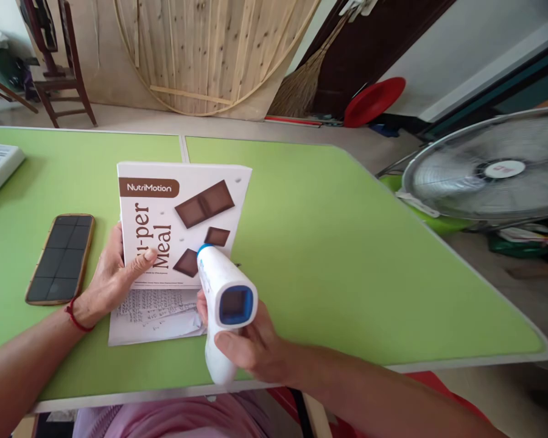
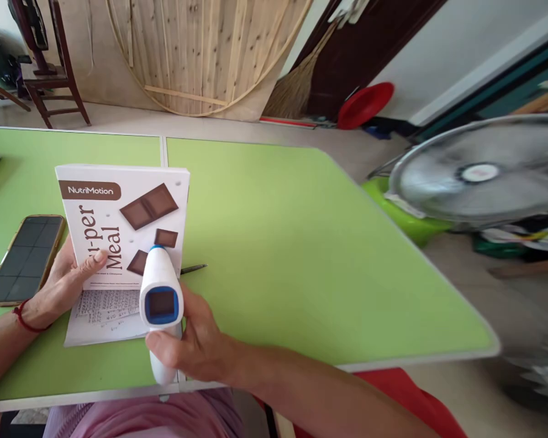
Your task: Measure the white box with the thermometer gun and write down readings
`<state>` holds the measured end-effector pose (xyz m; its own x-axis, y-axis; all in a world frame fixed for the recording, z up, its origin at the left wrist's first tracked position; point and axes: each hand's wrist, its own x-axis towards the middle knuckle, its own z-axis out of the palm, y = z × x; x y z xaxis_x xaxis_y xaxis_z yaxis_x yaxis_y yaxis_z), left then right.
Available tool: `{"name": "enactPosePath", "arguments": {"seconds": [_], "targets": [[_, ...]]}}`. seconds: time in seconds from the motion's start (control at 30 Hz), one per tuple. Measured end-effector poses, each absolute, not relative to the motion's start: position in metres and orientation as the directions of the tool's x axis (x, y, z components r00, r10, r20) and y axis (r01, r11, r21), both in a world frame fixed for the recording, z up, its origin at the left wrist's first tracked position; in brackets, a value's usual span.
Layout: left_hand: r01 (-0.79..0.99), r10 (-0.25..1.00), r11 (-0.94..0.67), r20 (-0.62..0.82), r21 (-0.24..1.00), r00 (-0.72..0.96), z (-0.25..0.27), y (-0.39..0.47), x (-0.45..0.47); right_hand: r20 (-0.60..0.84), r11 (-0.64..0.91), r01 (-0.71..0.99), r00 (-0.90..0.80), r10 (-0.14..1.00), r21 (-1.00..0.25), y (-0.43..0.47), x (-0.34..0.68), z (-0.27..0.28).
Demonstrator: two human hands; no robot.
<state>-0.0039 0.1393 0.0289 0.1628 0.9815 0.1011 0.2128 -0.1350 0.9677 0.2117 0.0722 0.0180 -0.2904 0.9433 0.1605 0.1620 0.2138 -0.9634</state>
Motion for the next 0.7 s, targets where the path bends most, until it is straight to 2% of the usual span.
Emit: {"name": "enactPosePath", "arguments": {"seconds": [0.2,0.33,0.47,0.57,0.7], "targets": [[0.189,0.985,-0.108,0.079,0.976,0.154,0.026,0.14,-0.002,0.079,0.131,0.138,-0.332,0.94,-0.982,0.069,0.207,0.019],[0.155,0.976,-0.082,0.047,0.985,0.214,0.03,0.141,0.0,0.134,0.161,0.035,-0.398,0.907,-0.986,0.073,0.211,0.017],[0.207,0.97,-0.131,0.082,0.97,0.229,0.029,0.141,-0.002,0.184,0.167,-0.079,-0.507,0.842,-0.983,0.078,0.216,0.017],[0.264,0.964,-0.193,0.133,0.945,0.228,0.027,0.14,-0.004,0.22,0.181,-0.128,-0.48,0.849,-0.975,0.079,0.216,0.02],[0.314,0.952,-0.246,0.169,0.917,0.254,0.025,0.139,-0.006,0.191,0.168,-0.093,-0.393,0.899,-0.981,0.077,0.214,0.027]]}}
